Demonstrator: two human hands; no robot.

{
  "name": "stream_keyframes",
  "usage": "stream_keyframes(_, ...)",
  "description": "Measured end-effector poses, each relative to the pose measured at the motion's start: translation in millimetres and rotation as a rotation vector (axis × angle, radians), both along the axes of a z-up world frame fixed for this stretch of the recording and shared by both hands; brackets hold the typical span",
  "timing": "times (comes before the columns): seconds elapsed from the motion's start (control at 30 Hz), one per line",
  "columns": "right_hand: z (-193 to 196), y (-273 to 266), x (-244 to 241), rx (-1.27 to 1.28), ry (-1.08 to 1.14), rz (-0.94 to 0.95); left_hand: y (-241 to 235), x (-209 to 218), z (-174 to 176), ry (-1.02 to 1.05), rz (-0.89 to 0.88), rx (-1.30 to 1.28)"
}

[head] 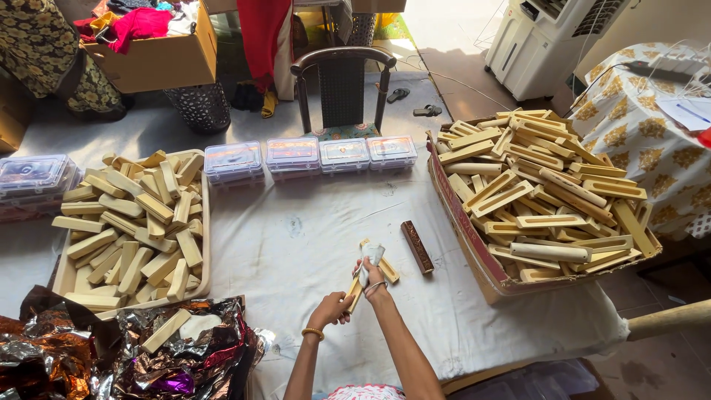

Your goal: The person wraps a small wooden block in a shiny metallic foil sheet, folding the edges to seal it. They then place the wrapped block into a cardboard box filled with similar wooden items. The person proceeds to pick up another wooden block and wipes it with a white cloth.

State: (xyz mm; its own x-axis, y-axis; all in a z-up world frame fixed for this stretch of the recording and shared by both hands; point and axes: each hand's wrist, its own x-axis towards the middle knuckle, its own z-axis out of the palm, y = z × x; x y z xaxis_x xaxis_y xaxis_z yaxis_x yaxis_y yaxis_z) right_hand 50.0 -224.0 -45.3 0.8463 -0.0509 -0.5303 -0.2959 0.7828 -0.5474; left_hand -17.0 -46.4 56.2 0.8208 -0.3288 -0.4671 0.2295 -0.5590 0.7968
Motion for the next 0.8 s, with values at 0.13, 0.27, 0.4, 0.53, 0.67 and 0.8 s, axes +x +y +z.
stream_keyframes(0.13,36,9,3,0.012,-0.13,-0.096,9,3,-12,0.218,0.036,-0.302)
stream_keyframes(0.27,94,45,-23,-0.232,-0.244,-0.123,-1,2,-32,0.19,0.221,-0.442)
stream_keyframes(0.4,143,70,-63,-0.468,-0.236,-0.063,-10,0,-33,0.117,0.349,-0.423)
stream_keyframes(0.53,102,64,-73,-0.28,-0.235,0.085,-2,-15,-10,-0.119,0.462,-0.227)
stream_keyframes(0.67,66,53,-64,0.008,-0.175,0.123,6,-25,-20,-0.41,0.383,0.086)
stream_keyframes(0.8,82,48,-73,-0.008,-0.05,0.228,6,-35,-28,-0.341,0.232,0.163)
